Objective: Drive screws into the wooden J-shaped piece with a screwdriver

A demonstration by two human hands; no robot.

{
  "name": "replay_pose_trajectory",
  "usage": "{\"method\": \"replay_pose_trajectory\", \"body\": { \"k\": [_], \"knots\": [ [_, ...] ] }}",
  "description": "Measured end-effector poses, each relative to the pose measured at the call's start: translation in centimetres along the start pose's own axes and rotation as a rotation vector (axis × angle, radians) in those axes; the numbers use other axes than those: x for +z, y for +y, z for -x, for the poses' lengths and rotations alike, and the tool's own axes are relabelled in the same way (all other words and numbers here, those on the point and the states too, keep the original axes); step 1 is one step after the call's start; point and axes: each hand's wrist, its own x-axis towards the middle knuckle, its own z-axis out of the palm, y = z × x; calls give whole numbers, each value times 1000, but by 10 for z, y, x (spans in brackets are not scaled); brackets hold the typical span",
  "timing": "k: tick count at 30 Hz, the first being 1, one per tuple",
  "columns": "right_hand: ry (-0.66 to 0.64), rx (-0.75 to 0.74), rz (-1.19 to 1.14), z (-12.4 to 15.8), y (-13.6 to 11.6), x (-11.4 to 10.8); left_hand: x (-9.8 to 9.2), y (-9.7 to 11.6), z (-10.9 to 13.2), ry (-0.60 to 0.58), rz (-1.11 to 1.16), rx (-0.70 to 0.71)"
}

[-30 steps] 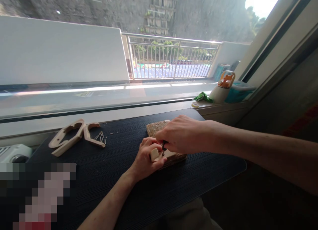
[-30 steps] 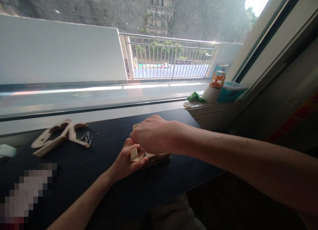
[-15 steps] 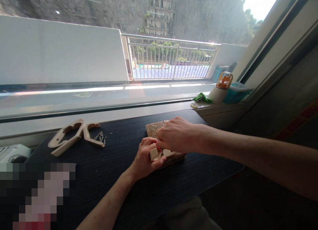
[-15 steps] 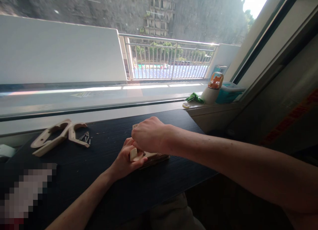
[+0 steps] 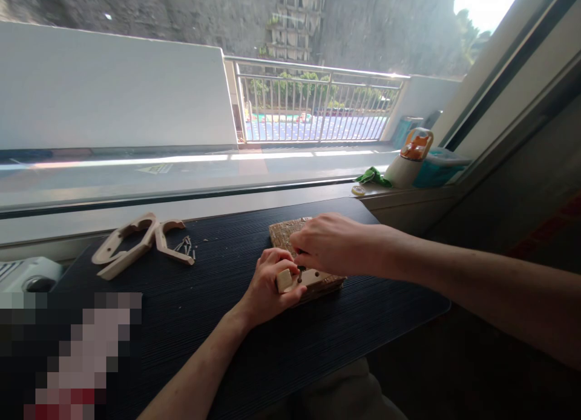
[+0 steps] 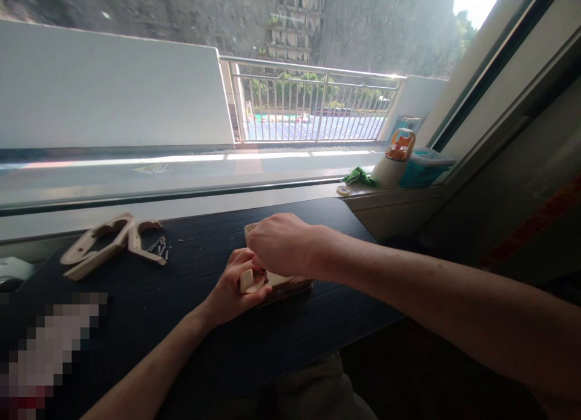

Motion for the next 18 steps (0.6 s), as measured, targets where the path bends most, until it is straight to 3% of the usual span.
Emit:
{"method": "replay_pose_trajectory", "body": {
  "k": [5, 13, 18],
  "knots": [
    [34, 3, -5, 6, 0, -5, -2, 5, 0, 11, 7, -8],
    [-16, -154, -14, 11, 3, -15, -3, 4, 0, -4, -21, -13],
    [24, -38, -50, 8, 6, -1, 0, -2, 2, 8, 8, 11]
  ]
}}
